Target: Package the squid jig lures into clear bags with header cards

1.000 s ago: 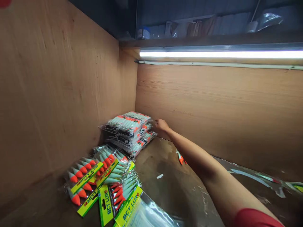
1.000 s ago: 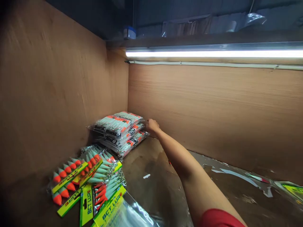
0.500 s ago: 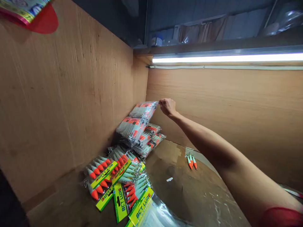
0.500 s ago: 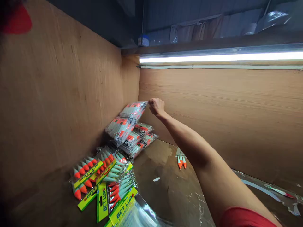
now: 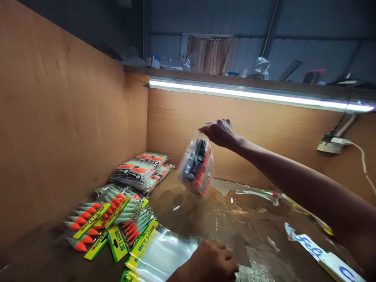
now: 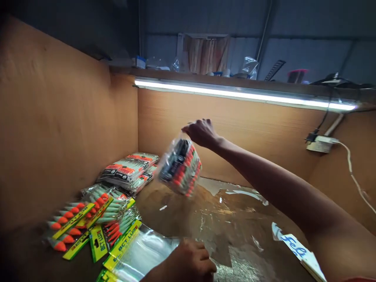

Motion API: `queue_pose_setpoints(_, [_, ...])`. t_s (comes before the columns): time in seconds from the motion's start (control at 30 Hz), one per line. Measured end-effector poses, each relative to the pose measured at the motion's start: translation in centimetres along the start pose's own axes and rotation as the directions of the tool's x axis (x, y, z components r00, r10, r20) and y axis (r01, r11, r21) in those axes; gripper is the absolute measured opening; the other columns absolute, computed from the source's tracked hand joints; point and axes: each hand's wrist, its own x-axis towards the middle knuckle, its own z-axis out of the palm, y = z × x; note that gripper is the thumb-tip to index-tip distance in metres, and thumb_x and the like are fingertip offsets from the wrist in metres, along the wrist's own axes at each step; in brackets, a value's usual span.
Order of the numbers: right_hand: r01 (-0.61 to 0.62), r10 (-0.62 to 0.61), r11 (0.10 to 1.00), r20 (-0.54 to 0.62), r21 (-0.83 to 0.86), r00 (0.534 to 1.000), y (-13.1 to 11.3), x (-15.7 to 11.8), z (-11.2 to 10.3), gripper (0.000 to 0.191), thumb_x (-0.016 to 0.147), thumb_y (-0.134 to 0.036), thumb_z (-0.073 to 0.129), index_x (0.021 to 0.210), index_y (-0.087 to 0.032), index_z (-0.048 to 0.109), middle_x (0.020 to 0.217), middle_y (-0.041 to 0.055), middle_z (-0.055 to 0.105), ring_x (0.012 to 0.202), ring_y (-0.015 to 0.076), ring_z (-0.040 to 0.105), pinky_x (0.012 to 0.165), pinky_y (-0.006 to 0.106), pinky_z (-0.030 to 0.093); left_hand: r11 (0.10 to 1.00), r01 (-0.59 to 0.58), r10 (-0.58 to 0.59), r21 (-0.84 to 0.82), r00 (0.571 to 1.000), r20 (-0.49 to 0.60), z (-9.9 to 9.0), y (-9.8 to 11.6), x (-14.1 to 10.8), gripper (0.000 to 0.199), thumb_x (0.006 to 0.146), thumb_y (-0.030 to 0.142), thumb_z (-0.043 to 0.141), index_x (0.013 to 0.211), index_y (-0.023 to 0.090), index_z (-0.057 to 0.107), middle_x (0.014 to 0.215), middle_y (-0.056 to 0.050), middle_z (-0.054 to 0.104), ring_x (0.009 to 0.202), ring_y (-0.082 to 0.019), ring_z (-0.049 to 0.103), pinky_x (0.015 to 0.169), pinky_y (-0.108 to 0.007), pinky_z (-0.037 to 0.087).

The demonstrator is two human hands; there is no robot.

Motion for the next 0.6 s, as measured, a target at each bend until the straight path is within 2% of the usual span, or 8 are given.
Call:
queue_pose_setpoints(0.1, [-0.042, 0.048, 0.997, 0.105, -0.057, 0.993, 3.0, -5.0, -0.8, 0.036, 0.102, -0.036, 0.038, 0.116, -0.034, 0.071, 0.114, 0.0012, 0.073, 0.093, 0.0244, 0.065, 0.078, 0.037, 0.035, 0.996, 0.084, -0.083, -0.029, 0.996, 0.035, -2.3, 0.2, -0.2, 0.016, 0.08, 0.036, 0.069, 0.08, 0.022, 0.063, 0.072, 0.0, 0.067, 0.064, -0.017, 0.06, 0.053, -0.028, 0.041])
queue_pose_setpoints(0.23, [-0.235, 0.251, 0.962, 0.112, -0.137, 0.962, 7.1, -10.7, -1.6, 0.035, 0.099, -0.036, 0.041, 0.118, -0.034, 0.071, 0.114, 0.0029, 0.074, 0.093, 0.0237, 0.068, 0.073, 0.034, 0.037, 0.984, 0.171, -0.169, -0.057, 0.985, 0.029, -5.2, -0.3, -0.2, 0.009, 0.088, 0.029, 0.061, 0.086, 0.021, 0.064, 0.077, -0.002, 0.068, 0.073, -0.017, 0.063, 0.064, -0.026, 0.046])
queue_pose_setpoints(0.43, [-0.301, 0.337, 0.929, 0.153, -0.216, 0.929, 9.9, -18.2, -1.3, 0.035, 0.094, -0.028, 0.048, 0.121, -0.036, 0.069, 0.114, 0.0023, 0.074, 0.087, 0.0215, 0.07, 0.065, 0.029, 0.039, 0.95, 0.307, -0.31, -0.058, 0.948, -0.074, -7.8, -2.0, -0.1, 0.016, 0.093, 0.02, 0.052, 0.097, 0.02, 0.068, 0.08, -0.004, 0.067, 0.081, -0.017, 0.063, 0.073, -0.027, 0.048])
queue_pose_setpoints(0.5, [-0.361, 0.392, 0.906, 0.114, -0.22, 0.913, 11.1, -20.0, -0.8, 0.034, 0.092, -0.029, 0.051, 0.12, -0.037, 0.069, 0.112, 0.0024, 0.075, 0.087, 0.023, 0.07, 0.064, 0.03, 0.039, 0.926, 0.375, -0.377, -0.043, 0.924, -0.067, -10.0, -3.3, -0.8, 0.021, 0.092, 0.015, 0.051, 0.104, 0.021, 0.068, 0.09, -0.005, 0.067, 0.09, -0.017, 0.063, 0.078, -0.027, 0.049])
queue_pose_setpoints(0.57, [-0.417, 0.444, 0.882, 0.088, -0.22, 0.892, 12.6, -21.5, -0.2, 0.032, 0.092, -0.034, 0.054, 0.118, -0.038, 0.071, 0.11, 0.0045, 0.075, 0.085, 0.0256, 0.069, 0.063, 0.032, 0.039, 0.896, 0.443, -0.443, -0.022, 0.896, -0.025, -13.5, -5.3, -2.5, 0.031, 0.088, 0.008, 0.05, 0.11, 0.022, 0.067, 0.102, -0.005, 0.068, 0.096, -0.017, 0.063, 0.083, -0.027, 0.049])
queue_pose_setpoints(0.6, [-0.44, 0.466, 0.871, 0.083, -0.218, 0.881, 13.4, -22.1, 0.1, 0.031, 0.091, -0.036, 0.056, 0.117, -0.038, 0.072, 0.11, 0.0066, 0.076, 0.084, 0.0268, 0.069, 0.062, 0.034, 0.039, 0.889, 0.459, -0.458, -0.007, 0.888, 0.032, -15.6, -6.6, -3.9, 0.034, 0.087, 0.007, 0.05, 0.112, 0.023, 0.067, 0.107, -0.005, 0.067, 0.098, -0.016, 0.063, 0.086, -0.026, 0.049])
